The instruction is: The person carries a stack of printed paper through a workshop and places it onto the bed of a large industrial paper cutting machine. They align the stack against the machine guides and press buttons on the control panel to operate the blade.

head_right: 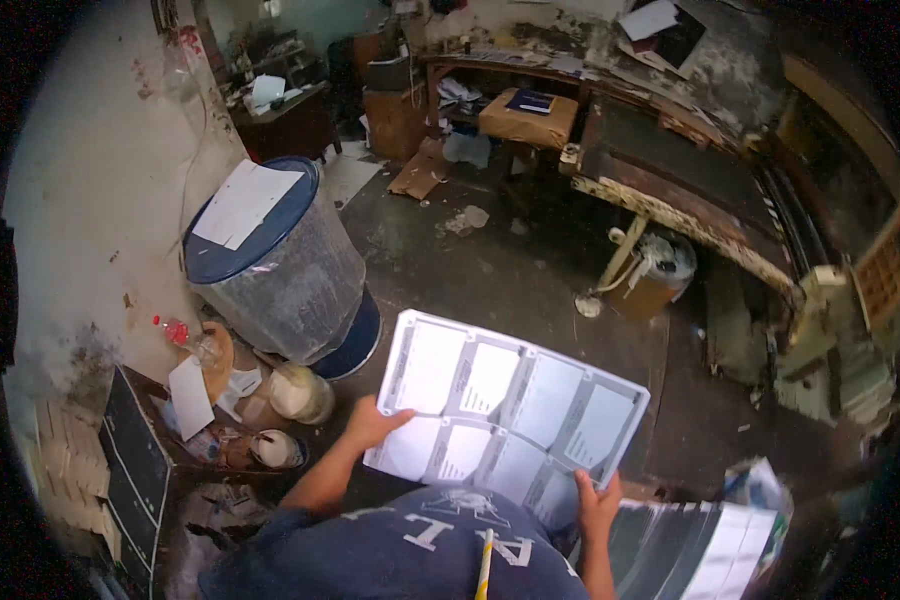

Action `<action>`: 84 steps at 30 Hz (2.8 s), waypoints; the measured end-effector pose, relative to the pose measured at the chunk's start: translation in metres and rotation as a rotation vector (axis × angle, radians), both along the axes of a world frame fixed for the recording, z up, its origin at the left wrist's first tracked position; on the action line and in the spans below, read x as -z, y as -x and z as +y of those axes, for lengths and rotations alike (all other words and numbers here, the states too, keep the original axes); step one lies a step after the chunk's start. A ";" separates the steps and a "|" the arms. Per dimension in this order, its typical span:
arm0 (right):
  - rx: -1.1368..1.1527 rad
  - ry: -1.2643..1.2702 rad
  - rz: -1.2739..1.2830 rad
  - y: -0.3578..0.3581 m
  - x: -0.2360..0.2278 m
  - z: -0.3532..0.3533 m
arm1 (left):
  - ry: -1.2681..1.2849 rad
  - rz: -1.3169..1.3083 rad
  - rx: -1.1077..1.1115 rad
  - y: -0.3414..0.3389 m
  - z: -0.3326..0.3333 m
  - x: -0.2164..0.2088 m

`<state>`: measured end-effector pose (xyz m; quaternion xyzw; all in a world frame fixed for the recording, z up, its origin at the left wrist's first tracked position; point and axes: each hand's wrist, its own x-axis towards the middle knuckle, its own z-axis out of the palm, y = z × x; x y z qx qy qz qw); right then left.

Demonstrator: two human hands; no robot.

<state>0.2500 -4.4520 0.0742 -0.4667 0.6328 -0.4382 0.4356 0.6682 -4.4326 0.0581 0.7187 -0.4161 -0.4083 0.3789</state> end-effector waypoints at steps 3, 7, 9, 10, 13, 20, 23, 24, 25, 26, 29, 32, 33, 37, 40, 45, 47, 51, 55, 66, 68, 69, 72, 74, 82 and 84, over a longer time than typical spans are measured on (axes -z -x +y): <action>-0.205 0.090 0.014 -0.058 -0.031 -0.154 | 0.081 -0.020 -0.159 -0.042 -0.087 0.019; -0.357 0.105 -0.009 -0.127 -0.029 -0.305 | 0.085 0.031 -0.310 -0.089 -0.180 -0.002; -0.444 0.055 0.037 -0.162 -0.022 -0.380 | 0.049 0.138 -0.385 -0.114 -0.222 0.016; -0.487 0.058 0.035 -0.185 -0.019 -0.416 | 0.042 0.147 -0.414 -0.129 -0.247 0.027; -0.581 0.022 -0.016 -0.267 0.001 -0.532 | 0.020 0.135 -0.478 -0.193 -0.334 0.057; -0.640 0.081 -0.005 -0.462 0.016 -0.749 | -0.034 0.070 -0.523 -0.377 -0.532 0.000; -0.697 0.048 -0.043 -0.550 0.000 -0.830 | 0.006 0.018 -0.597 -0.449 -0.587 0.010; -0.694 0.020 -0.051 -0.587 -0.004 -0.854 | -0.017 -0.033 -0.618 -0.475 -0.605 0.013; -0.714 0.014 -0.063 -0.623 0.001 -0.884 | -0.033 -0.079 -0.641 -0.502 -0.627 0.015; -0.737 0.007 -0.076 -0.660 0.007 -0.913 | -0.050 -0.126 -0.667 -0.532 -0.649 0.017; -0.890 -0.013 0.023 -0.781 0.002 -0.996 | 0.057 0.198 -0.875 -0.602 -0.696 0.028; -1.025 0.064 0.058 -0.905 0.005 -1.078 | -0.108 0.118 -1.020 -0.677 -0.735 0.046; -1.081 0.137 0.040 -0.941 0.016 -1.104 | -0.100 0.133 -1.066 -0.700 -0.745 0.037; -1.293 0.160 0.256 -1.093 0.040 -1.162 | -0.095 0.208 -1.265 -0.776 -0.754 0.045; -1.403 0.157 0.145 -1.224 0.038 -1.171 | -0.114 0.147 -1.352 -0.867 -0.772 0.067; -1.548 0.139 0.307 -1.432 0.049 -1.189 | -0.270 0.031 -1.361 -1.062 -0.770 0.074; -1.557 0.131 0.334 -1.508 0.038 -1.182 | -0.062 0.116 -1.423 -1.128 -0.760 0.073; -1.615 0.203 0.287 -1.661 0.035 -1.163 | -0.149 -0.010 -1.474 -1.265 -0.759 0.024; -1.697 0.198 0.276 -1.853 0.016 -1.126 | -0.192 -0.063 -1.635 -1.410 -0.737 0.018; -2.005 0.397 0.276 -2.319 -0.034 -1.038 | 0.241 0.104 -1.915 -1.760 -0.688 0.048; -2.001 0.290 0.303 -2.395 -0.023 -1.017 | 0.259 -0.007 -1.896 -1.831 -0.664 0.061; -1.993 0.236 0.317 -2.433 -0.015 -1.009 | 0.204 -0.043 -1.871 -1.877 -0.651 0.070; -1.829 0.116 0.060 -2.540 0.047 -0.995 | -0.007 -0.044 -1.756 -2.026 -0.618 0.045; -1.745 0.231 0.049 -2.611 0.046 -0.970 | 0.071 -0.167 -1.730 -2.119 -0.590 0.034; -1.669 0.037 0.221 -2.901 0.016 -0.901 | -0.026 0.064 -1.693 -2.441 -0.524 0.042; -1.709 0.202 0.232 -2.997 0.047 -0.888 | 0.080 0.000 -1.718 -2.526 -0.505 0.059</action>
